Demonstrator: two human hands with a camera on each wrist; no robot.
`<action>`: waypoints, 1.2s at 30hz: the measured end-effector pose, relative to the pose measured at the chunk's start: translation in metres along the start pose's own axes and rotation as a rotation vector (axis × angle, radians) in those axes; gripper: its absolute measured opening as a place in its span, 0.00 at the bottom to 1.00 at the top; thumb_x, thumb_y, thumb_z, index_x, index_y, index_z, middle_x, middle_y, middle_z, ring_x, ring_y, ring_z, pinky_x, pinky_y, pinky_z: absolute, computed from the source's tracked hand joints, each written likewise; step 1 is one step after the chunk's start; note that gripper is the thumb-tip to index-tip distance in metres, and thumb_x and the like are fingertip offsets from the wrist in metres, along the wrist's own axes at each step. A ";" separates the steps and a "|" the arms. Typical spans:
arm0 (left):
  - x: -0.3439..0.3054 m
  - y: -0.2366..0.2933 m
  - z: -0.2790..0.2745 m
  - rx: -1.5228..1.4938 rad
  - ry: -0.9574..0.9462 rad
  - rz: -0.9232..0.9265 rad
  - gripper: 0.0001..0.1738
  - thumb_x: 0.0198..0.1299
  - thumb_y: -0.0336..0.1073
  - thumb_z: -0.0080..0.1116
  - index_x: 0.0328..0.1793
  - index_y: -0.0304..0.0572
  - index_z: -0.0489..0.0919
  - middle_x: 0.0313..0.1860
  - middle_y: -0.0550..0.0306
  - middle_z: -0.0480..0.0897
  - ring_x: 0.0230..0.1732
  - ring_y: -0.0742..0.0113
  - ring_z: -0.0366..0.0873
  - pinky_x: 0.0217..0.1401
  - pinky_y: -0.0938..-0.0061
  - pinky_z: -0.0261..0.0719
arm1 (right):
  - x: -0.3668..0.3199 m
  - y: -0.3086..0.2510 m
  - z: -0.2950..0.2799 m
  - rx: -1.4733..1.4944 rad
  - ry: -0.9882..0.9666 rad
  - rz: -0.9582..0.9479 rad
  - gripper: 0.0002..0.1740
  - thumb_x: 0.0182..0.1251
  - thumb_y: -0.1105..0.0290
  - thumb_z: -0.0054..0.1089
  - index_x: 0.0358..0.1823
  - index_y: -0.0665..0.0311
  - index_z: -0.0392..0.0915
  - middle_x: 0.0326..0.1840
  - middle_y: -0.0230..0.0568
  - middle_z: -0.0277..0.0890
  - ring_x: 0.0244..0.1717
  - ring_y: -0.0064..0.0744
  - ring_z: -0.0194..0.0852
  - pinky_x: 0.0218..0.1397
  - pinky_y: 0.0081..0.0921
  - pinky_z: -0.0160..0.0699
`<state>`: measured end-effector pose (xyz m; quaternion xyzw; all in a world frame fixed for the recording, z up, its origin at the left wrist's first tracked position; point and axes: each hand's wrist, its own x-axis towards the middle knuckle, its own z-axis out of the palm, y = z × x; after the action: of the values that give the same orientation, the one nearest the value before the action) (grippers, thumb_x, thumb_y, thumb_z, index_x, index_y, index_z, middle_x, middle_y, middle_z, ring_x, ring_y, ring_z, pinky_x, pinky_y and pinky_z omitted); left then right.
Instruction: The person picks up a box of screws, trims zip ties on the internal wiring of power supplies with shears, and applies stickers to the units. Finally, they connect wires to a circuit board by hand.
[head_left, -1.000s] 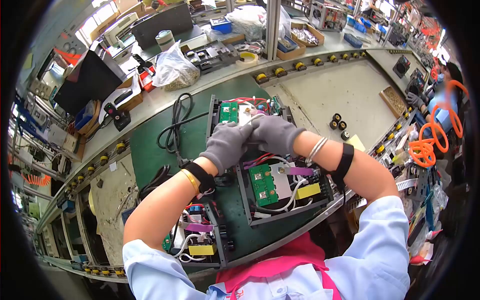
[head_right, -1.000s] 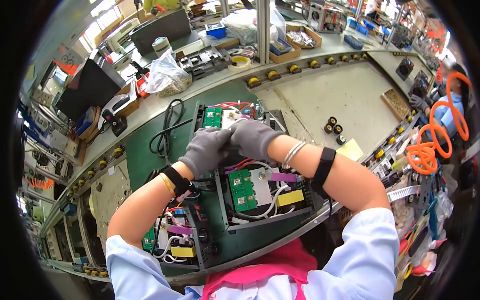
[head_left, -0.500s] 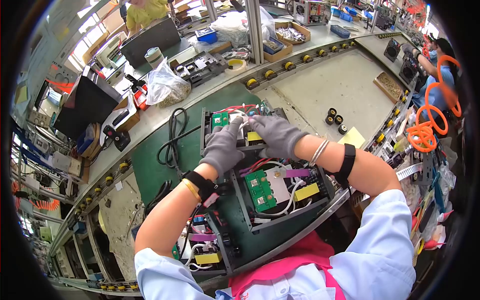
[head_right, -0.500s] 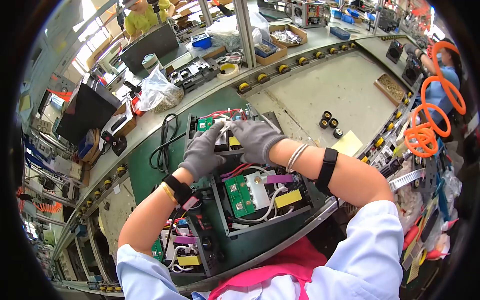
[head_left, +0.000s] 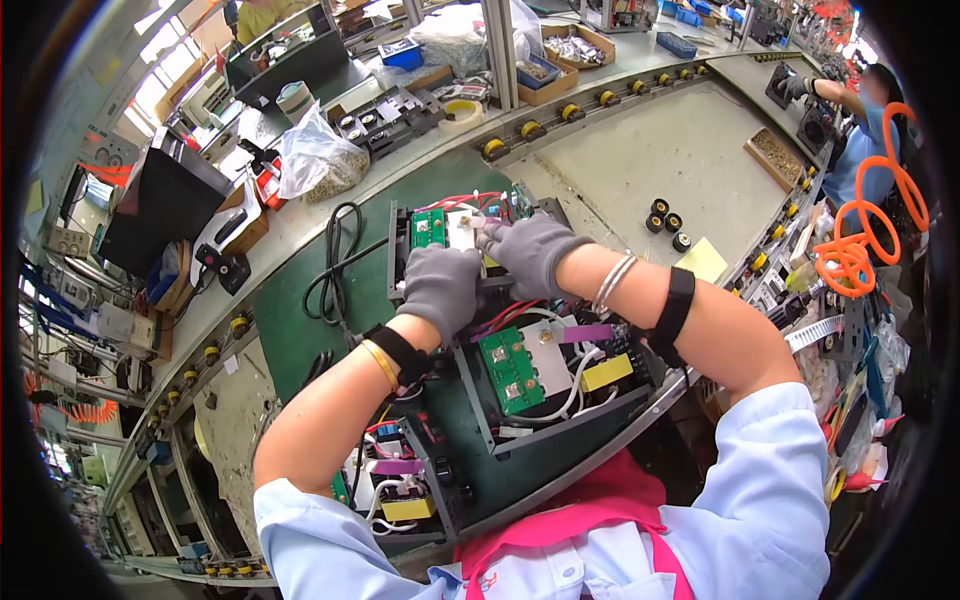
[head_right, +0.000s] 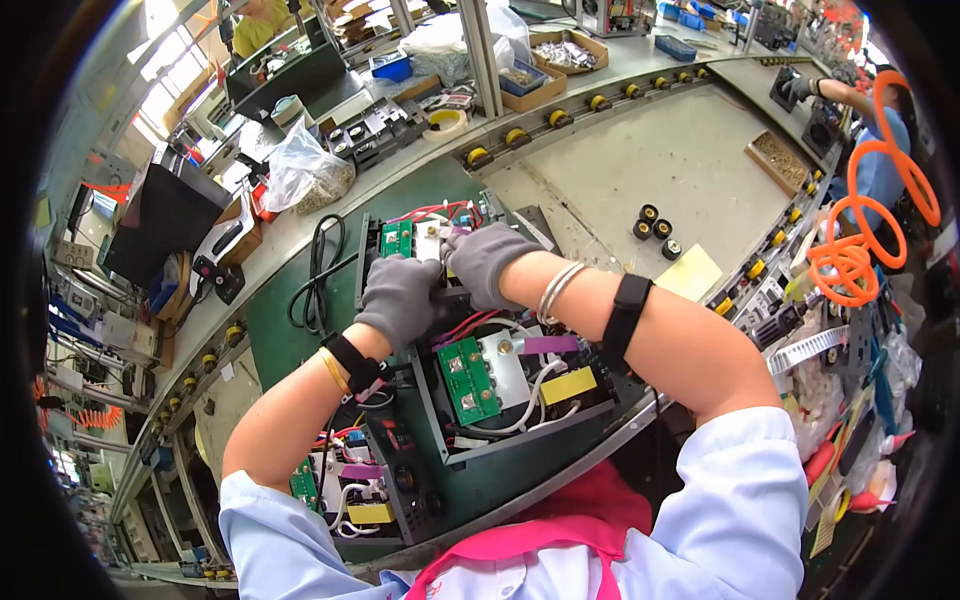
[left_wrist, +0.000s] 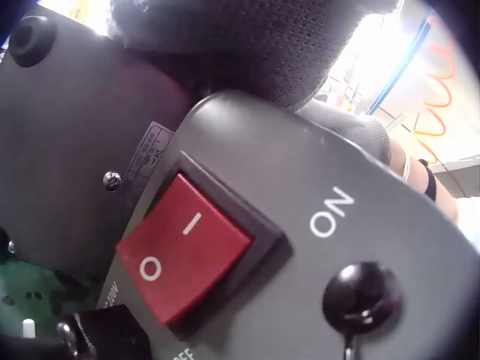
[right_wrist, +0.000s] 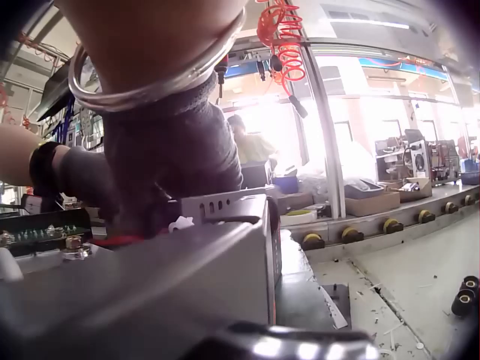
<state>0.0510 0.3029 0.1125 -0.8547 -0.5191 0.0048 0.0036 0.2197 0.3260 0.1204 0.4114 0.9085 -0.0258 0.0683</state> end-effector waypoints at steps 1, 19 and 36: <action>0.001 0.001 0.004 0.062 -0.024 0.018 0.15 0.45 0.45 0.68 0.36 0.48 0.83 0.32 0.51 0.84 0.39 0.50 0.80 0.46 0.58 0.74 | 0.007 0.001 0.003 -0.010 -0.046 -0.003 0.26 0.48 0.66 0.69 0.51 0.68 0.80 0.51 0.52 0.81 0.47 0.49 0.83 0.48 0.38 0.83; -0.001 -0.100 -0.043 -0.255 0.227 -0.209 0.32 0.54 0.56 0.66 0.60 0.45 0.77 0.51 0.43 0.82 0.54 0.46 0.79 0.59 0.60 0.75 | 0.013 0.051 0.004 0.575 0.113 0.459 0.32 0.59 0.51 0.66 0.60 0.65 0.74 0.52 0.55 0.80 0.52 0.49 0.80 0.55 0.37 0.78; 0.004 -0.152 0.033 -0.895 -0.204 -0.283 0.43 0.54 0.71 0.54 0.62 0.43 0.75 0.50 0.51 0.81 0.57 0.59 0.75 0.64 0.68 0.67 | 0.020 0.064 0.009 0.883 -0.025 0.422 0.39 0.56 0.36 0.64 0.45 0.71 0.82 0.39 0.54 0.83 0.39 0.46 0.83 0.43 0.39 0.80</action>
<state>-0.0823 0.3769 0.0809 -0.6884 -0.5792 -0.1360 -0.4150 0.2556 0.3821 0.1089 0.5760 0.7067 -0.3990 -0.0978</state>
